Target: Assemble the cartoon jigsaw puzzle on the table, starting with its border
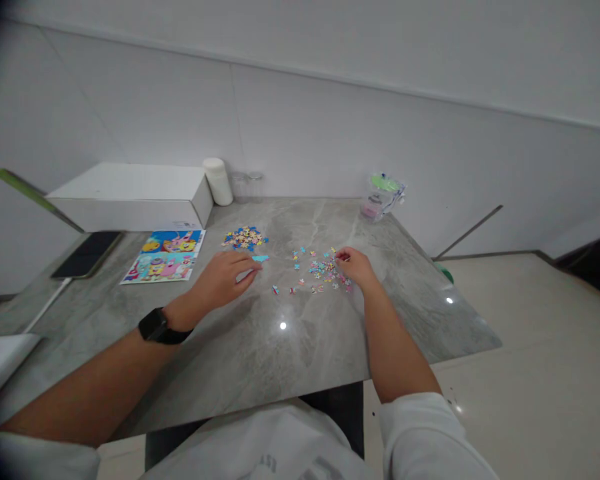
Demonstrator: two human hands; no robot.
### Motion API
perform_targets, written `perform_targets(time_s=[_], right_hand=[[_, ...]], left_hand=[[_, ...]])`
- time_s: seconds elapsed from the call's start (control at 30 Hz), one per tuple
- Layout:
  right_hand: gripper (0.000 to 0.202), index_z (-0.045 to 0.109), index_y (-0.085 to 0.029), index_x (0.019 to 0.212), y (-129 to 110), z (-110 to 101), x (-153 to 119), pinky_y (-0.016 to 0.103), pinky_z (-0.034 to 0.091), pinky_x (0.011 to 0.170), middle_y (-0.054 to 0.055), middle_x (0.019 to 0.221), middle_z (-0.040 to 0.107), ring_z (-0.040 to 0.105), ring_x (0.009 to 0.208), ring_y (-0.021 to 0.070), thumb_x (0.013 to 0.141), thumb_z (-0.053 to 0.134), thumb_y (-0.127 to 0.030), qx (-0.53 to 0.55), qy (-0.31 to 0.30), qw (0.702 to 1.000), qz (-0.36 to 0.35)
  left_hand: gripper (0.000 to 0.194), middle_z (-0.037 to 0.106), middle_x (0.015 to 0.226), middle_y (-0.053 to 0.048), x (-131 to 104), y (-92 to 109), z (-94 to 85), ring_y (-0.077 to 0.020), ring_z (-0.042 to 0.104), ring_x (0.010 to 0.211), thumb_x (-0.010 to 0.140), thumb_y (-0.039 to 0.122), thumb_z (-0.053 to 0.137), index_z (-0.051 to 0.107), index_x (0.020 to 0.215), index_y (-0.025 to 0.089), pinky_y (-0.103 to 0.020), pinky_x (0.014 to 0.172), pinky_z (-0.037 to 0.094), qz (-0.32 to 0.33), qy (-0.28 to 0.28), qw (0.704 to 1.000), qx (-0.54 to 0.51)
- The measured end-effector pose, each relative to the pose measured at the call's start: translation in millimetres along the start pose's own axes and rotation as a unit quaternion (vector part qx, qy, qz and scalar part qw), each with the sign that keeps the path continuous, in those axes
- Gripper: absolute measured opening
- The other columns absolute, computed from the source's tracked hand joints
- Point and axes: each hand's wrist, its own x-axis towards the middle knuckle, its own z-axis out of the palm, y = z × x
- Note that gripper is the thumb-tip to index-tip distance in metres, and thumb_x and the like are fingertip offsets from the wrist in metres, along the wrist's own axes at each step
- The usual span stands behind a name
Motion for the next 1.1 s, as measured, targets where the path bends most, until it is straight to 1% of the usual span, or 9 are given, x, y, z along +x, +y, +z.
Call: perform_targets(time_s=[0.1,0.2,0.23,0.33,0.47,0.57,0.73,0.83,1.1], right_hand=[[0.012,0.075,-0.021,0.092,-34.3,2.5,0.2,0.03,0.053,0.078,0.003,0.087,0.074,0.068,0.079,0.0182,0.085,0.068,-0.028,0.056,-0.019,0.997,-0.054],[0.015,0.078,-0.022,0.091,-72.2,5.8,5.7,0.031,0.053,0.082,0.004,0.096,0.074,0.066,0.083,0.0182,0.081,0.075,-0.033,0.066,0.014,0.989,-0.13],[0.015,0.078,-0.022,0.091,-84.9,7.6,9.6,0.031,0.052,0.081,0.004,0.095,0.074,0.065,0.082,0.018,0.081,0.076,-0.034,0.073,0.011,0.986,-0.149],[0.017,0.078,-0.021,0.093,-119.9,17.0,26.9,0.029,0.048,0.071,0.002,0.085,0.073,0.062,0.074,0.0164,0.084,0.073,-0.035,0.12,-0.048,0.975,-0.179],[0.014,0.076,-0.02,0.09,-148.5,41.2,52.4,0.027,0.045,0.069,0.0,0.08,0.072,0.06,0.071,0.0145,0.083,0.074,-0.032,0.132,-0.052,0.969,-0.201],[0.012,0.075,-0.019,0.09,-151.7,67.4,62.8,0.025,0.046,0.069,0.0,0.081,0.073,0.061,0.072,0.0139,0.083,0.074,-0.029,0.128,-0.083,0.969,-0.192],[0.007,0.077,-0.019,0.091,-140.4,103.8,64.1,0.023,0.047,0.073,0.0,0.083,0.075,0.064,0.075,0.0128,0.085,0.073,-0.018,0.05,-0.142,0.972,-0.178],[0.008,0.078,-0.02,0.093,-137.2,111.7,62.2,0.023,0.047,0.074,0.0,0.086,0.077,0.066,0.078,0.0131,0.087,0.073,-0.016,0.002,-0.16,0.972,-0.172],[0.012,0.08,-0.02,0.097,-146.1,113.9,54.2,0.023,0.048,0.075,0.003,0.092,0.081,0.07,0.084,0.0157,0.092,0.07,-0.016,-0.069,-0.188,0.968,-0.154]], left_hand=[[0.023,0.077,0.116,-0.009,14.8,-15.3,-0.3,-0.029,0.068,0.114,0.103,0.028,0.059,0.077,0.115,0.022,-0.048,0.101,0.047,-0.038,0.007,0.998,0.041],[0.025,0.074,0.125,-0.009,21.3,-22.9,6.7,-0.0314,0.065,0.121,0.101,0.032,0.064,0.076,0.12,0.023,-0.05,0.104,0.046,-0.076,0.007,0.995,0.069],[0.026,0.074,0.126,-0.009,21.5,-24.2,10.3,-0.0317,0.064,0.122,0.1,0.034,0.064,0.076,0.121,0.023,-0.05,0.104,0.045,-0.089,0.003,0.993,0.08],[0.027,0.071,0.129,-0.011,17.5,-27.4,22.0,-0.0325,0.061,0.123,0.101,0.038,0.063,0.076,0.121,0.025,-0.051,0.105,0.044,-0.105,-0.018,0.988,0.116],[0.032,0.069,0.126,-0.012,10.4,-32.7,32.2,-0.0333,0.06,0.12,0.102,0.043,0.062,0.075,0.123,0.024,-0.051,0.103,0.043,-0.099,-0.069,0.983,0.135],[0.035,0.068,0.128,-0.012,9.7,-34.5,35.2,-0.0329,0.059,0.121,0.103,0.047,0.06,0.073,0.126,0.024,-0.05,0.103,0.042,-0.098,-0.09,0.981,0.14],[0.041,0.067,0.128,-0.012,11.2,-30.5,41.3,-0.0332,0.057,0.123,0.104,0.054,0.057,0.071,0.131,0.026,-0.049,0.103,0.042,-0.102,-0.112,0.978,0.141],[0.046,0.066,0.131,-0.013,9.8,-27.9,46.7,-0.0345,0.057,0.124,0.104,0.057,0.055,0.07,0.136,0.026,-0.049,0.102,0.042,-0.107,-0.118,0.977,0.143],[0.049,0.065,0.135,-0.014,8.5,-32.2,52.1,-0.0351,0.057,0.126,0.106,0.058,0.052,0.069,0.14,0.028,-0.05,0.103,0.043,-0.114,-0.131,0.976,0.13]])
